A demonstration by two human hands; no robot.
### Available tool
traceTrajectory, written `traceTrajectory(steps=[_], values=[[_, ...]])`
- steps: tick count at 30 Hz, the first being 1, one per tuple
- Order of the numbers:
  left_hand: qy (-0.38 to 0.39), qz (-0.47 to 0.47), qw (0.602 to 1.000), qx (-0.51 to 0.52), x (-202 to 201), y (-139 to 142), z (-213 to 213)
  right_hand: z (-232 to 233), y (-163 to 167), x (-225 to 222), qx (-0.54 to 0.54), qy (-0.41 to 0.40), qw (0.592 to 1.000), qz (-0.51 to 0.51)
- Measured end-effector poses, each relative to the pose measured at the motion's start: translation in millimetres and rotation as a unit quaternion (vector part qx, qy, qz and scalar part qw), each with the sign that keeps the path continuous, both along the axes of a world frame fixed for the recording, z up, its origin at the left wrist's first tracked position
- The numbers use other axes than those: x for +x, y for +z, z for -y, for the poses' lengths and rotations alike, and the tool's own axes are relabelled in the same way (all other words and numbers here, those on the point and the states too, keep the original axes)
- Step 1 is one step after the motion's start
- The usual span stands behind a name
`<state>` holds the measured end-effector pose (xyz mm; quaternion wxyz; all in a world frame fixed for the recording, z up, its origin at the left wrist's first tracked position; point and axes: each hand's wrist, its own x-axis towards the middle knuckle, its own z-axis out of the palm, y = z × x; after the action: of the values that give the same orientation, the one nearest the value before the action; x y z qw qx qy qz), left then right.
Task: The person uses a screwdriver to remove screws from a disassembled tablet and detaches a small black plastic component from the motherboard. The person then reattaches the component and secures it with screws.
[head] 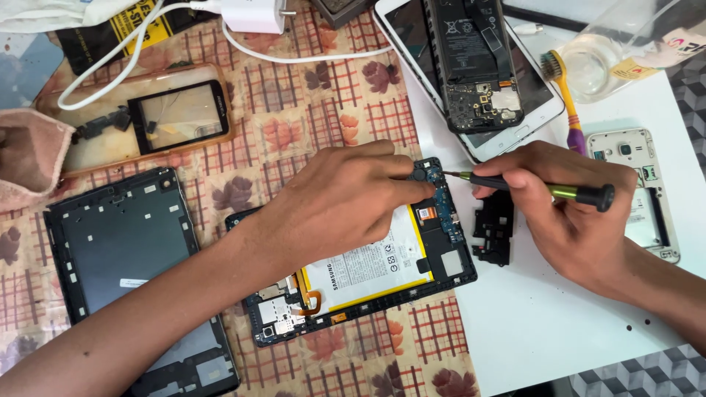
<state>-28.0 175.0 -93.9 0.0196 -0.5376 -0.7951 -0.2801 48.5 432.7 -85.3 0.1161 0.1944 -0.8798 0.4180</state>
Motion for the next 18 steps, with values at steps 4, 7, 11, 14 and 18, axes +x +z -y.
traceTrajectory(steps=[4, 7, 11, 14, 18], values=[[0.002, 0.002, 1.000, -0.005, 0.3, -1.0, -0.4, 3.8, 4.1, -1.5, 0.020, -0.006, 1.000, 0.007], [-0.001, -0.004, 1.000, 0.010, 1.7, -1.5, -0.2, 5.9, 7.0, -4.4, 0.029, -0.008, 0.999, 0.017], [0.004, 0.005, 1.000, -0.006, 2.2, -0.8, 0.6, 7.9, 11.6, -6.3, 0.012, 0.009, 0.999, 0.029], [0.000, -0.008, 1.000, -0.028, 5.4, 0.6, -0.2, 9.9, 11.6, -2.6, 0.007, 0.013, 1.000, 0.018], [-0.044, -0.104, 0.993, 0.038, 21.9, 4.2, -7.6, 6.6, 4.5, 1.8, 0.025, -0.001, 1.000, 0.006]])
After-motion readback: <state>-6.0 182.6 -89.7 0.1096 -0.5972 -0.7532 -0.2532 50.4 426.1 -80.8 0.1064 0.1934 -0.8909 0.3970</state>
